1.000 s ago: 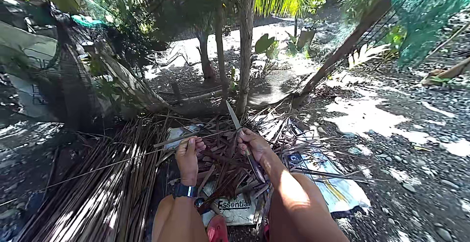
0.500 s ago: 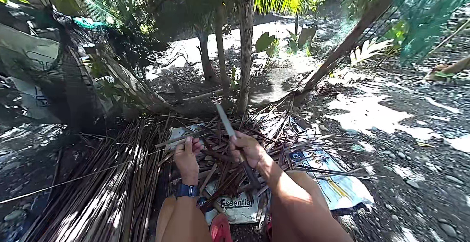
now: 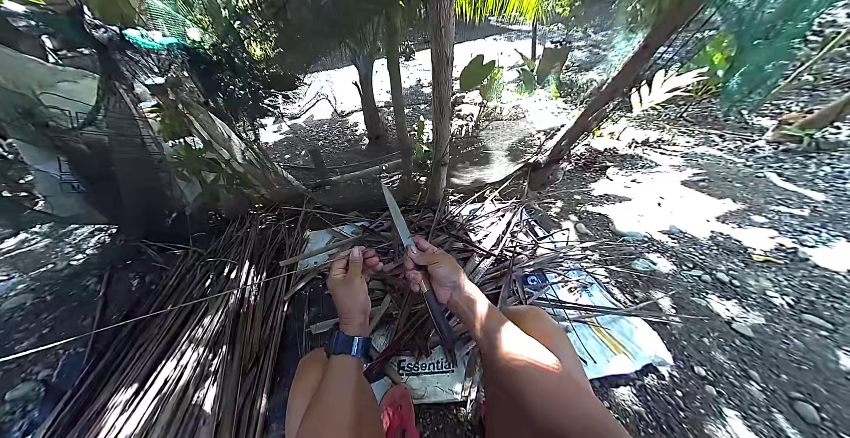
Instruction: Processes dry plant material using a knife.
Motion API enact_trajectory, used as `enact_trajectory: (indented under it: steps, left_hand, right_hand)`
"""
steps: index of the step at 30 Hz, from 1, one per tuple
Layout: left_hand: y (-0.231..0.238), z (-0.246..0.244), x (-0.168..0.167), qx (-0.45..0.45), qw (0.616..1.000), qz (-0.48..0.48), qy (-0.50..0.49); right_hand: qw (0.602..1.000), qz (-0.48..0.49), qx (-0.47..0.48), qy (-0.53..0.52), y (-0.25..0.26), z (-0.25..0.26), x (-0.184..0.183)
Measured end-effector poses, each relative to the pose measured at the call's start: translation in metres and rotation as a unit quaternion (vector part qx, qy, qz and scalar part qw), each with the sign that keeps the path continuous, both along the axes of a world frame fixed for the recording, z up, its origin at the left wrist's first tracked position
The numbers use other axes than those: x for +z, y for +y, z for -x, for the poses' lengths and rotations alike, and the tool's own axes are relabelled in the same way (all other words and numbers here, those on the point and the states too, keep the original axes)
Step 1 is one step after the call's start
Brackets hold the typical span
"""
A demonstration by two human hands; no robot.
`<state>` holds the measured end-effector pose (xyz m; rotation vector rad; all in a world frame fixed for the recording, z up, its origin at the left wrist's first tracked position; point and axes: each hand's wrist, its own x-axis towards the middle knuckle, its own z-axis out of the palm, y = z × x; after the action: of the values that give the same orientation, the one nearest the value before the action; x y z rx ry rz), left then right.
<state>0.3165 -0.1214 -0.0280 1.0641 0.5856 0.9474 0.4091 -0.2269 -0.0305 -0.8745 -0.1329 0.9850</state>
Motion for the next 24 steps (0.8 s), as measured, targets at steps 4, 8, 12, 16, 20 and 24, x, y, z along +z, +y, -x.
enact_trajectory:
  steps: [4, 8, 12, 16, 20, 24]
  left_hand:
    - [0.009, 0.005, 0.003, 0.019, 1.0, 0.001, -0.006]
    - [0.034, 0.02, 0.01, 0.088, 0.996, 0.009, -0.032]
    - [0.046, 0.032, 0.017, 0.135, 0.989, 0.041, -0.041]
    - [0.032, 0.021, 0.011, 0.104, 0.994, 0.031, -0.016]
    - [0.012, 0.009, 0.007, 0.07, 0.997, 0.03, -0.01]
    - [-0.004, 0.001, 0.006, 0.04, 0.999, 0.037, -0.004]
  right_hand:
    - [0.998, 0.023, -0.054, 0.006, -0.008, -0.012, 0.003]
    - [0.985, 0.038, -0.166, 0.039, -0.023, -0.039, 0.001]
    - [0.968, 0.033, -0.24, 0.063, -0.039, -0.057, 0.007]
    - [0.994, 0.037, -0.094, -0.034, -0.03, -0.03, 0.008]
    - [0.994, -0.011, 0.058, -0.091, -0.011, 0.005, 0.005]
    - [0.992, -0.042, 0.076, -0.092, 0.002, 0.018, 0.003]
